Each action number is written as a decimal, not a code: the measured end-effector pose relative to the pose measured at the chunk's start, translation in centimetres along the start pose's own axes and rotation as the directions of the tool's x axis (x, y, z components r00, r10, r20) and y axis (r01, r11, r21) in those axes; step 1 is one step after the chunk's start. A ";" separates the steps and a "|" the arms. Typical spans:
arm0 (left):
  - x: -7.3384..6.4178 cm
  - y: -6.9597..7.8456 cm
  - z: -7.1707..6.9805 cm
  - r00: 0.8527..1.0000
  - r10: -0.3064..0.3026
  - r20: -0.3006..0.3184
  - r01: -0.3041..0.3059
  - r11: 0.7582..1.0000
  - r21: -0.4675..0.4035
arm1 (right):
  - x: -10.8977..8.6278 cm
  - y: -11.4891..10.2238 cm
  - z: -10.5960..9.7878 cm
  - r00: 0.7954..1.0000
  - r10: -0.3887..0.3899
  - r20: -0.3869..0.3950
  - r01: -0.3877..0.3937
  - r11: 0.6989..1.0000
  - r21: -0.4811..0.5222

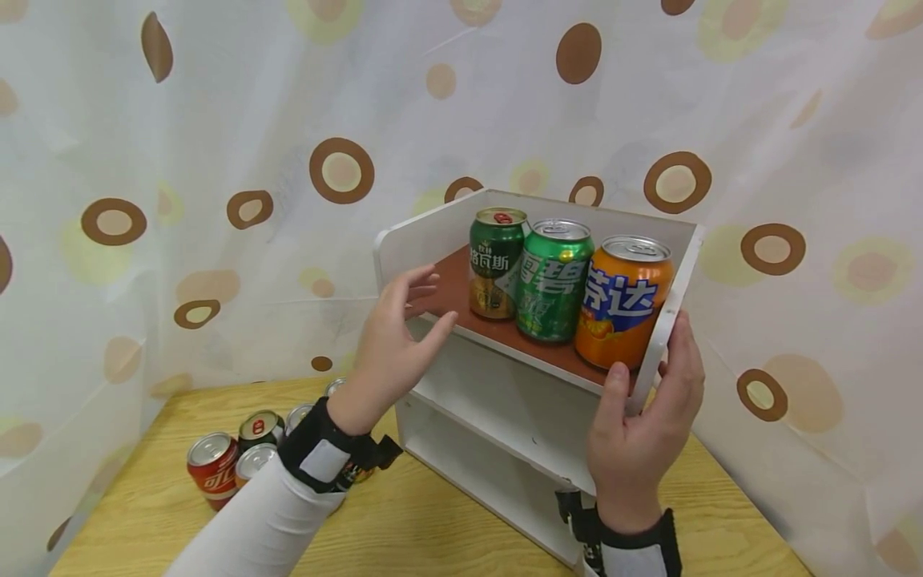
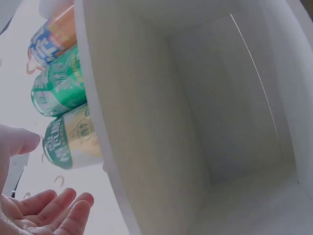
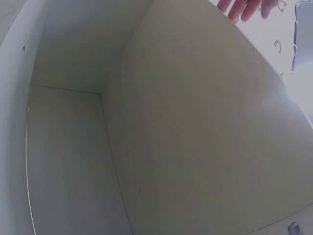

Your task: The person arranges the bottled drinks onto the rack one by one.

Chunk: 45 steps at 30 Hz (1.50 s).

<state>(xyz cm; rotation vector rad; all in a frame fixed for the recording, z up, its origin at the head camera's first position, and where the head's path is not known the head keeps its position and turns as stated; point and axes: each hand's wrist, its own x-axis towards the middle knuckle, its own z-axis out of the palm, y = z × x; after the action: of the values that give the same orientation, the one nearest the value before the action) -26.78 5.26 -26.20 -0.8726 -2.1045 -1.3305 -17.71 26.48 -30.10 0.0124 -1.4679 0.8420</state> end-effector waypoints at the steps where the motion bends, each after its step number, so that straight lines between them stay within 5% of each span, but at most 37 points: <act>1: -0.2 -0.1 -0.2 1.000 -0.001 -0.004 0.001 1.000 -0.002 | 0.0 0.0 0.0 1.000 0.000 0.002 0.000 1.000 -0.001; 15: -3.2 -1.8 -3.8 0.998 0.032 -0.049 -0.029 0.999 0.045 | -0.1 0.1 0.0 1.000 0.006 0.005 -0.006 1.000 -0.006; 26: -6.6 -4.7 -6.8 0.989 -0.095 -0.111 0.108 0.987 0.117 | 0.0 -0.3 0.1 1.000 -0.004 0.003 0.004 1.000 0.007; 32: -8.8 -6.6 -8.3 0.970 -0.192 -0.149 0.213 0.967 0.142 | 0.0 -0.2 0.0 1.000 -0.002 0.013 0.002 1.000 -0.005; 39: -11.7 -8.6 -9.5 0.926 -0.328 -0.186 0.356 0.923 0.144 | 0.0 -0.2 0.1 1.000 0.000 0.009 0.000 1.000 -0.010; 45: -13.9 -9.7 -9.6 0.895 -0.428 -0.122 0.445 0.864 0.234 | -0.1 0.5 0.1 1.000 0.008 0.005 -0.008 1.000 -0.015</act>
<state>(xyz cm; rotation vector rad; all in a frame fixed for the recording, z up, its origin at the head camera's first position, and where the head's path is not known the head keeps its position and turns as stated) -23.91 -10.08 -37.90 -0.2411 -2.4438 -1.2287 -18.05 26.77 -30.39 -0.0020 -1.4799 0.8380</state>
